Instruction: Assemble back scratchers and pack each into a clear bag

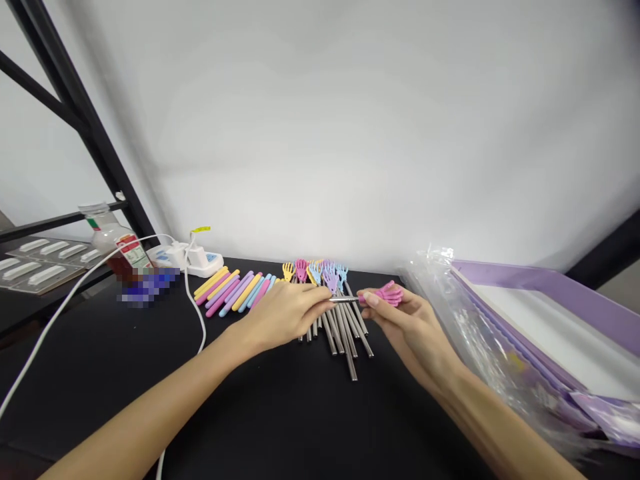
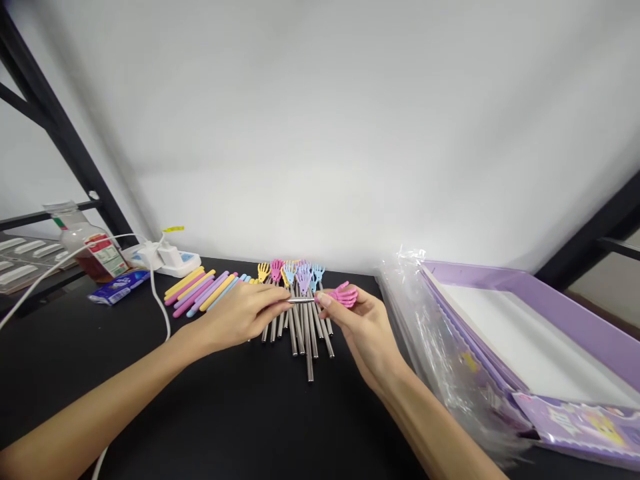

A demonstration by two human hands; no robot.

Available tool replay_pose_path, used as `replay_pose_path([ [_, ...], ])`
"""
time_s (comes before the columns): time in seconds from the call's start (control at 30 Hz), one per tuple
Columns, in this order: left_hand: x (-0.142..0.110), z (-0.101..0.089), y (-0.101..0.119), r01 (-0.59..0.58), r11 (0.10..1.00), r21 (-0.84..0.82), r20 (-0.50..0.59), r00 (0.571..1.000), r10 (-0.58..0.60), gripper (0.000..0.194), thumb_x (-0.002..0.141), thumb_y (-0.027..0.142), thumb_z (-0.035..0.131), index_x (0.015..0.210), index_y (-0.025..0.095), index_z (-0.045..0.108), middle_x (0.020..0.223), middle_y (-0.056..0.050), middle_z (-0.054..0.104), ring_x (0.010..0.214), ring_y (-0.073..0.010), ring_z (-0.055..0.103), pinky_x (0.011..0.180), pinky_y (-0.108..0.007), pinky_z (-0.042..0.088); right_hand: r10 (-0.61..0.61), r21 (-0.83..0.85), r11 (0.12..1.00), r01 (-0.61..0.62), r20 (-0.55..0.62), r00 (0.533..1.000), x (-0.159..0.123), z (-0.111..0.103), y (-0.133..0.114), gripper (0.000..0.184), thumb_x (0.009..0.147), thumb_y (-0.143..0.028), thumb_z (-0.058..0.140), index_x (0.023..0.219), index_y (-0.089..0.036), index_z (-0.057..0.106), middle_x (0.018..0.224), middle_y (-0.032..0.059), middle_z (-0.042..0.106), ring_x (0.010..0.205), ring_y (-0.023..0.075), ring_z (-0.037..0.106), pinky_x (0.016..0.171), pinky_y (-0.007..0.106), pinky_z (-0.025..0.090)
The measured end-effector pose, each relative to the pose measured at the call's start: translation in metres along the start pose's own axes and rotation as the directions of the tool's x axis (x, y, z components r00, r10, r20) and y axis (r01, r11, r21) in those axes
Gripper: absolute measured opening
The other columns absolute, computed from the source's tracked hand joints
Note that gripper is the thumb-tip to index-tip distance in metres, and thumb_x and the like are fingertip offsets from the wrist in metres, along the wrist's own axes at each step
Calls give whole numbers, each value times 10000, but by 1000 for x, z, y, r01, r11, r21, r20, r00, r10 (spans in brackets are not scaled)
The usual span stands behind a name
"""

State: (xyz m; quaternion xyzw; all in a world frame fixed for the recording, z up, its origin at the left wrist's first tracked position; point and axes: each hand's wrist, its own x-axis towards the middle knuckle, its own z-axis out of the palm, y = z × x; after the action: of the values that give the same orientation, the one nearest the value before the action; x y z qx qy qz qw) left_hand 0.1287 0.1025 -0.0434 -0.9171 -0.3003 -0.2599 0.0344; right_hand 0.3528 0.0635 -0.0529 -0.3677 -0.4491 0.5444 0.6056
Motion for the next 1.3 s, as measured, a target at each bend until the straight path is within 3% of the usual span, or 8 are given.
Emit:
replay_pose_path([
  [0.3,4,-3,3,-92,966,242,-141,982,128,282,1050,342,420,1127,187,643,856,-23,687,656,-137,621,548,-249,386,-14,-15,1000,13,-101,995,3,-14,-16,356,661,-328,905,694,-188,579,638,-35,546,611,100,496,585,233,432],
  [0.43,3,-1,2,-113,950,290,-143,977,159,309,1052,348,415,979,181,664,686,2,647,584,-141,587,528,-258,357,14,-87,996,-24,-111,994,3,-25,-26,414,651,-318,911,927,-216,620,567,-70,528,523,88,457,503,211,391],
  [0.6,3,-3,9,131,991,-33,-10,991,-132,322,1063,363,357,1045,180,621,877,-44,679,719,-162,609,615,-268,398,-11,-12,1000,10,-81,997,0,-28,-43,418,697,-388,864,1019,-184,693,697,-17,634,587,93,546,582,226,487],
  [0.7,4,-5,12,323,872,-367,47,943,-330,301,1060,408,349,1099,205,567,787,2,601,634,-130,523,578,-250,376,-177,-245,960,134,-160,971,4,-36,-55,535,729,-460,810,1191,-248,642,800,18,721,708,177,664,706,331,544],
  [0.77,6,-5,12,396,717,-573,113,905,-410,307,1048,460,361,1086,210,536,741,28,541,578,-107,471,543,-236,369,-226,-591,799,109,-129,965,10,-48,-62,426,780,-484,741,1124,-246,663,789,37,737,729,223,689,727,378,537],
  [0.87,7,-7,14,457,448,-768,269,866,-422,327,1023,490,420,981,184,528,786,21,547,598,-84,512,560,-215,421,-172,-965,258,47,2,985,26,-71,-69,232,841,-397,637,992,-235,706,822,65,748,819,284,696,738,404,494],
  [1.0,3,-7,18,486,246,-839,377,844,-382,318,1002,450,504,917,148,558,811,-17,613,714,-99,613,687,-221,503,-225,-939,-312,-146,-76,971,39,-96,-66,256,790,-339,637,996,-197,690,905,118,741,833,350,670,642,403,424],
  [1.3,0,0,27,467,205,-860,406,870,-280,294,984,435,550,1028,145,573,886,-71,692,809,-170,706,776,-308,575,-225,-916,-301,-264,-201,953,22,-90,-56,124,783,-278,596,879,-215,644,851,121,729,726,322,650,572,361,381],
])
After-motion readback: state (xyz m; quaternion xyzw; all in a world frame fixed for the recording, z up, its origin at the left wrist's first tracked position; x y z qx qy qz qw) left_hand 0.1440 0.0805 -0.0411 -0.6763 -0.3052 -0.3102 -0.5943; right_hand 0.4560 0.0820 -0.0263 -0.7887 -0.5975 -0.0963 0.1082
